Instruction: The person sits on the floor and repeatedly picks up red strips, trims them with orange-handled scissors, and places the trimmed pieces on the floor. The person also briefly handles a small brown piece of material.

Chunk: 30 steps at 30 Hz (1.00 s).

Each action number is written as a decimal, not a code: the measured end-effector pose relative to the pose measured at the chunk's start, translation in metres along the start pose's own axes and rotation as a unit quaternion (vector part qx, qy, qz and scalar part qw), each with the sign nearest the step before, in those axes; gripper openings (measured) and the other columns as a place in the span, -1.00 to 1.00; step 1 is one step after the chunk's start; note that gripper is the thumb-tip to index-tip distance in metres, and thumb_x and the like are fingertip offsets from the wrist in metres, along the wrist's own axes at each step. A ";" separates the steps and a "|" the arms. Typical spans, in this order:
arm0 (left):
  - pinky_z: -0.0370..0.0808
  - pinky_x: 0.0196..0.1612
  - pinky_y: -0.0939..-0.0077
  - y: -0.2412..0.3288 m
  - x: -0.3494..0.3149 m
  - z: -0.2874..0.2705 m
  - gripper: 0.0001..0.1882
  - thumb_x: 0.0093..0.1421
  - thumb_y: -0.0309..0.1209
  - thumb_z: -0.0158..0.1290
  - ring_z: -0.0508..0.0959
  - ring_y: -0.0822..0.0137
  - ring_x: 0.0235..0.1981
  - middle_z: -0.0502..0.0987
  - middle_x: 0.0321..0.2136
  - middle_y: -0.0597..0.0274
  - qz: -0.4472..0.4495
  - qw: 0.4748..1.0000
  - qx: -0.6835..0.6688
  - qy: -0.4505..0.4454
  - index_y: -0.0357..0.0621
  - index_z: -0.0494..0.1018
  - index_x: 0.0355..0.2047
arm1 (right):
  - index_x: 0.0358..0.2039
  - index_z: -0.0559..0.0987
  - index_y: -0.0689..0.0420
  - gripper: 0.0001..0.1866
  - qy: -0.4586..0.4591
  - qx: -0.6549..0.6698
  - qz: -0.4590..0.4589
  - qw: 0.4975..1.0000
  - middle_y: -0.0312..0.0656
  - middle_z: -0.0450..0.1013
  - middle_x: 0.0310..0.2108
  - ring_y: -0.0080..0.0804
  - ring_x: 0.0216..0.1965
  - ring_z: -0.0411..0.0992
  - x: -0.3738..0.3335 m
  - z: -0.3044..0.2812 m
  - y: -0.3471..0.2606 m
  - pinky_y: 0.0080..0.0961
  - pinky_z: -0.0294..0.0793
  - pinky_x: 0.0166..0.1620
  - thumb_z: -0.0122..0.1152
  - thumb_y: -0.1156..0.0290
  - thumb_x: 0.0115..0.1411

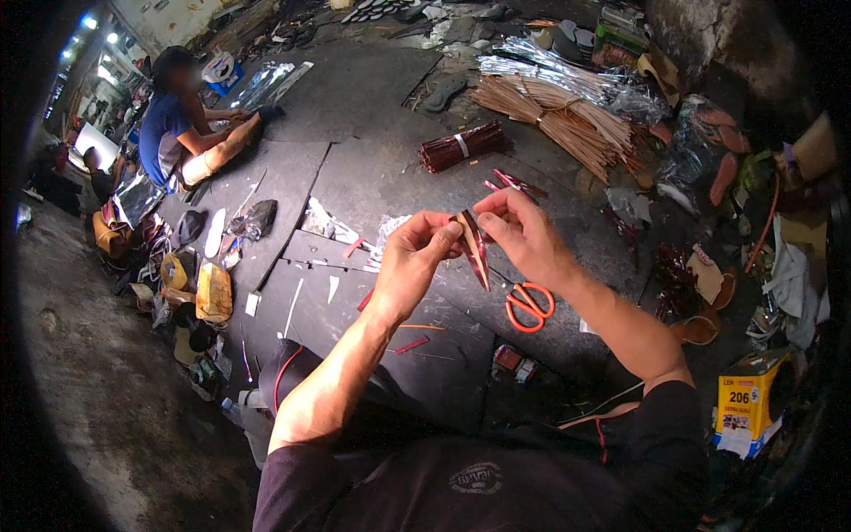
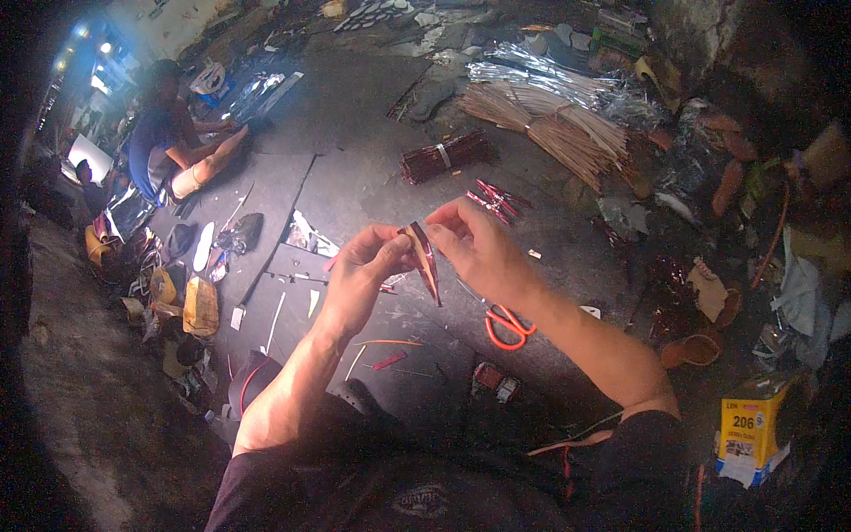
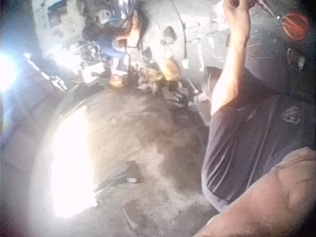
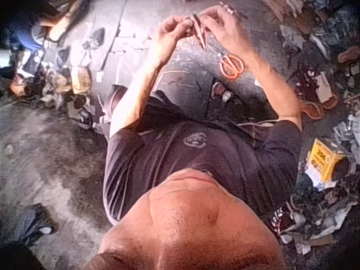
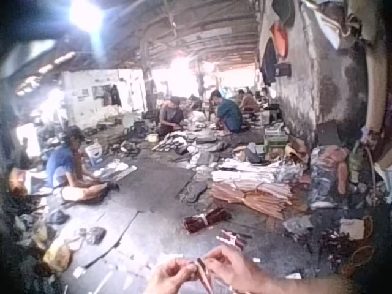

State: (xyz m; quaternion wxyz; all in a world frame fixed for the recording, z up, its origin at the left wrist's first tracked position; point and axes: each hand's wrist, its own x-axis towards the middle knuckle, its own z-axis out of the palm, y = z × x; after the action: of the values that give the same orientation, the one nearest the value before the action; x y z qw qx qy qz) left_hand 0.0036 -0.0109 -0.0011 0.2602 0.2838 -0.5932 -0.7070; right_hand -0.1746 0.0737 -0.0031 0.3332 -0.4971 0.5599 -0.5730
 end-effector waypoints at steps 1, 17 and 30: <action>0.50 -0.06 0.49 0.000 -0.001 0.001 -0.77 0.34 -0.30 0.08 0.57 0.46 -0.24 0.59 -0.28 0.26 0.014 1.000 0.014 0.019 -0.24 0.49 -0.17 | -0.25 0.51 0.24 -0.84 0.013 -0.055 -0.048 0.997 -0.18 0.51 -0.35 -0.41 -0.30 0.52 -0.003 0.002 -0.003 -0.47 0.52 -0.19 0.20 0.42 0.25; 0.53 -0.20 0.52 0.007 -0.016 0.015 -0.82 0.30 -0.39 0.11 0.59 0.48 -0.32 0.59 -0.38 0.27 0.120 0.967 0.216 0.060 -0.30 0.49 -0.23 | -0.40 0.55 0.27 -0.88 -0.020 -0.112 0.026 0.993 -0.19 0.53 -0.41 -0.41 -0.42 0.54 0.002 0.005 -0.007 -0.44 0.56 -0.31 0.19 0.46 0.15; 0.60 -0.24 0.54 -0.004 -0.002 0.014 -0.82 0.35 -0.41 0.04 0.59 0.45 -0.32 0.58 -0.34 0.20 0.041 0.989 0.040 0.134 -0.32 0.43 -0.23 | -0.42 0.52 0.17 -0.79 0.018 -0.210 -0.074 0.975 -0.16 0.50 -0.45 -0.31 -0.48 0.50 -0.005 0.009 -0.007 -0.37 0.46 -0.39 0.34 0.32 0.15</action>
State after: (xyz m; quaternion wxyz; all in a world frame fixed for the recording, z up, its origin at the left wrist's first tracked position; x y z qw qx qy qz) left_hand -0.0051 0.0009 -0.0031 0.3551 0.3613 -0.5918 -0.6270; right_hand -0.1635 0.0763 0.0018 0.1676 -0.5854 0.6357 -0.4745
